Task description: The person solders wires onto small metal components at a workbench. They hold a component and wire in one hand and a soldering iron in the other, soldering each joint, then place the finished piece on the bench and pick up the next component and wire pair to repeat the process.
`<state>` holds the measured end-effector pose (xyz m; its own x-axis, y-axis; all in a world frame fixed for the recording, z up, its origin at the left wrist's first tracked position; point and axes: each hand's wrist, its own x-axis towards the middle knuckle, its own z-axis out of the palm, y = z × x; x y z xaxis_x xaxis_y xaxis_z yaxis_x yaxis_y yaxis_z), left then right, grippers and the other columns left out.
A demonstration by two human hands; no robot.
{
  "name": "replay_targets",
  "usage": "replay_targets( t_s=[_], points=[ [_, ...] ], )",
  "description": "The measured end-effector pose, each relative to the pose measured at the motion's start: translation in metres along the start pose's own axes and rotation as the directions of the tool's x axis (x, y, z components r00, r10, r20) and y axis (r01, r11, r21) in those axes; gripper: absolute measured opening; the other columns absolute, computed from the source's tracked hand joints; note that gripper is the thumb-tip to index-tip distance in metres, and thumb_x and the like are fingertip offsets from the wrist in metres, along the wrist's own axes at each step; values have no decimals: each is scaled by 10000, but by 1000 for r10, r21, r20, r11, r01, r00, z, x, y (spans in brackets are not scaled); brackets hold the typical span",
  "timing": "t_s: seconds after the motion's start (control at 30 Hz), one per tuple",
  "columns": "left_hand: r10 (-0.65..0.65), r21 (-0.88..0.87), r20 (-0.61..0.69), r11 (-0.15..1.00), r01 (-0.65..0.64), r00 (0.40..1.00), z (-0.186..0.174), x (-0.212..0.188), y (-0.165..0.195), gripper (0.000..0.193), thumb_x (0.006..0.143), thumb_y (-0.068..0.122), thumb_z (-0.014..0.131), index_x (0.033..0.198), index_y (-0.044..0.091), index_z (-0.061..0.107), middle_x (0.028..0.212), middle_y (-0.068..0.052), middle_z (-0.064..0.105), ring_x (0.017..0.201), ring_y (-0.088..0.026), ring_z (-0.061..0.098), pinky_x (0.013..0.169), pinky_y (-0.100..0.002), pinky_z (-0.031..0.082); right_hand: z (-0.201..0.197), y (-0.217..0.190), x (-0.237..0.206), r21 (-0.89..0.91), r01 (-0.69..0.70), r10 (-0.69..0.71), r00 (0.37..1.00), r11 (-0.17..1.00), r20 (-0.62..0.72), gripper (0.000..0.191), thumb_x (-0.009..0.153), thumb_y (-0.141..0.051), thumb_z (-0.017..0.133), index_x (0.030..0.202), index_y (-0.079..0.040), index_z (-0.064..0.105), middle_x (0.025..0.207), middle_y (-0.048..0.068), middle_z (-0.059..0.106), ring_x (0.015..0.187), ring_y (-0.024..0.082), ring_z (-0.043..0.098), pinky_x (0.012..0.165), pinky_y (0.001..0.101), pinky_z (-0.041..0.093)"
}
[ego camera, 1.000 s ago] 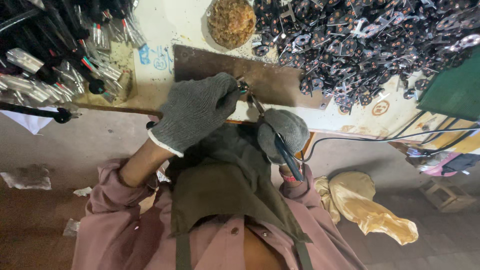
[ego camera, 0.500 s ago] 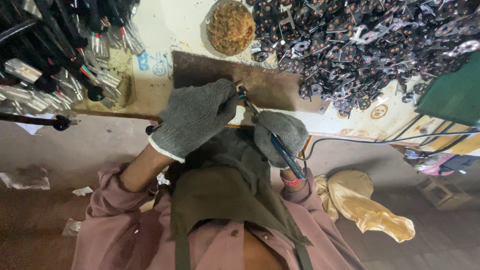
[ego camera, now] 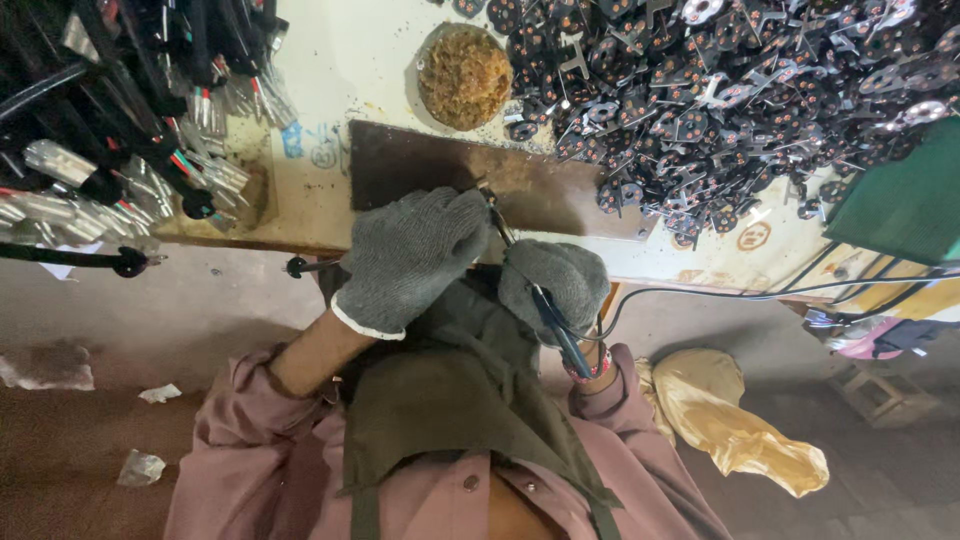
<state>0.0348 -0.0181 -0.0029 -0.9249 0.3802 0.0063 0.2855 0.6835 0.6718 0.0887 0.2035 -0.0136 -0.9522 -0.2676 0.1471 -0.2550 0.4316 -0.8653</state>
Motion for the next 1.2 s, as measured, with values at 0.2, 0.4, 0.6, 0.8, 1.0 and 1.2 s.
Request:
replay_targets(
  t_s=[0.2,0.4,0.6,0.8,1.0,1.2],
  points=[
    [38,-53,2,998,-38,999,-1,-1,-5,120,937,218,697,1030,162,649,891,-45,648,778,-269,664,640,-441,522,2,1,-12,-36,-91,90,996,995,-27,343,803,-106,829,1095,-54,658,952,104,736,829,301,740,735,390,566],
    [-2,-24,42,1000,3,999,1,3,-4,87,936,232,706,990,183,658,849,-44,653,747,-268,674,623,-439,522,3,2,-16,-40,-92,90,995,995,-41,333,801,-123,825,1091,-58,674,981,108,744,871,310,747,777,402,575],
    [36,-24,0,999,-36,999,-4,3,-5,121,904,220,698,1002,171,647,868,-45,638,764,-268,669,630,-443,518,1,3,-17,-52,-101,98,994,994,-57,326,799,-139,821,1087,-62,690,1011,111,751,914,319,755,820,414,584],
    [2,-35,64,999,0,998,-5,6,-4,93,919,232,687,967,170,637,857,-44,633,756,-267,668,619,-443,515,-1,-2,-8,-151,-82,80,997,985,-16,284,814,-124,821,1069,-76,706,1005,130,750,894,330,749,801,406,588],
    [27,72,108,997,-34,994,0,3,-7,128,915,263,683,985,159,660,817,-48,623,697,-267,651,560,-454,496,0,1,-2,-105,-56,56,998,993,-3,259,840,-147,794,1069,-70,703,978,125,745,854,308,734,765,393,573],
    [-5,51,120,999,-1,993,7,-1,-9,118,914,263,690,992,178,660,836,-41,632,720,-266,658,579,-445,505,1,3,-6,-106,-72,71,997,992,-12,239,866,-170,768,1070,-64,700,951,120,741,813,286,718,730,379,558]
  ],
)
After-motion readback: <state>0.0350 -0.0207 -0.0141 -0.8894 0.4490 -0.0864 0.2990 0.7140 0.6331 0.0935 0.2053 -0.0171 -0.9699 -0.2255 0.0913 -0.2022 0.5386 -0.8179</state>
